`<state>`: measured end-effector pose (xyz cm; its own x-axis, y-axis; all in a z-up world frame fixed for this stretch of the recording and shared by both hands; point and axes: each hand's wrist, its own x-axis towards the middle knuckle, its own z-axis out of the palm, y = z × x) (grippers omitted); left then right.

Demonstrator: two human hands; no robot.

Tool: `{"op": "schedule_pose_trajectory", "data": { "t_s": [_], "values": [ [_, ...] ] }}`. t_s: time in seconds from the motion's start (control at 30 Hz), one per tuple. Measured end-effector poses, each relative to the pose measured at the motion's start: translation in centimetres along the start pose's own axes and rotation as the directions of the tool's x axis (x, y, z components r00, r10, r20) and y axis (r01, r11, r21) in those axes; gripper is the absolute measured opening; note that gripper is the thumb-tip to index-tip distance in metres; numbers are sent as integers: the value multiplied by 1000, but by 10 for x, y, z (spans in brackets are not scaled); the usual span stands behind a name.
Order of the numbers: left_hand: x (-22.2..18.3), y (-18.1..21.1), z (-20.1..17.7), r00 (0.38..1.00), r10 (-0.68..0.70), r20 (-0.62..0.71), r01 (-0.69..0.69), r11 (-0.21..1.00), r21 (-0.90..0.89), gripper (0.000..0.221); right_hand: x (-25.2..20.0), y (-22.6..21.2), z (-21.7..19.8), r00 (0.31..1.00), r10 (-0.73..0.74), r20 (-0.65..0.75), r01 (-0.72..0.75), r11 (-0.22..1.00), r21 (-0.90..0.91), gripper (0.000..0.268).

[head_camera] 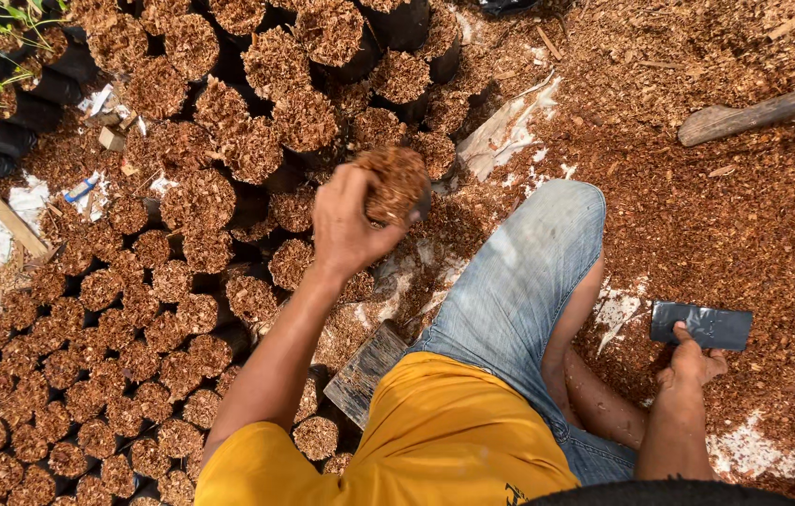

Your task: The person fills small plastic nursery bags with a wood-shavings substrate by hand and places them into an organized stack.

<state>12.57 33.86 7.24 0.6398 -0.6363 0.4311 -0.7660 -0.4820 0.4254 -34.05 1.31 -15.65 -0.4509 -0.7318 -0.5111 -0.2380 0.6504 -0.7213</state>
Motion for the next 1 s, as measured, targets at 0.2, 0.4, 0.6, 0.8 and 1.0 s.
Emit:
{"op": "schedule_pose_trajectory", "data": {
  "t_s": [0.2, 0.4, 0.6, 0.8, 1.0],
  "values": [
    [-41, -16, 73, 954, -21, 299, -68, 956, 284, 70, -5, -1, -9, 1000, 0, 28, 1, 1000, -32, 71],
    [-38, -43, 60, 914, -264, 308, -4, 753, 657, 77, -7, 0, -9, 999, 14, 33, -13, 999, -31, 71],
    [-45, -46, 62, 895, -299, 330, -13, 723, 690, 79, -8, -1, -9, 1000, -13, 19, 14, 998, -54, 67],
    [-35, -14, 22, 953, -225, 204, 39, 756, 653, 86, 5, 3, -11, 994, -6, 107, -5, 995, 101, 60],
    [-36, 56, 40, 975, 217, 55, -222, 969, 113, 59, 18, -9, -1, 980, 194, 46, -198, 974, 110, 44]
  ]
}}
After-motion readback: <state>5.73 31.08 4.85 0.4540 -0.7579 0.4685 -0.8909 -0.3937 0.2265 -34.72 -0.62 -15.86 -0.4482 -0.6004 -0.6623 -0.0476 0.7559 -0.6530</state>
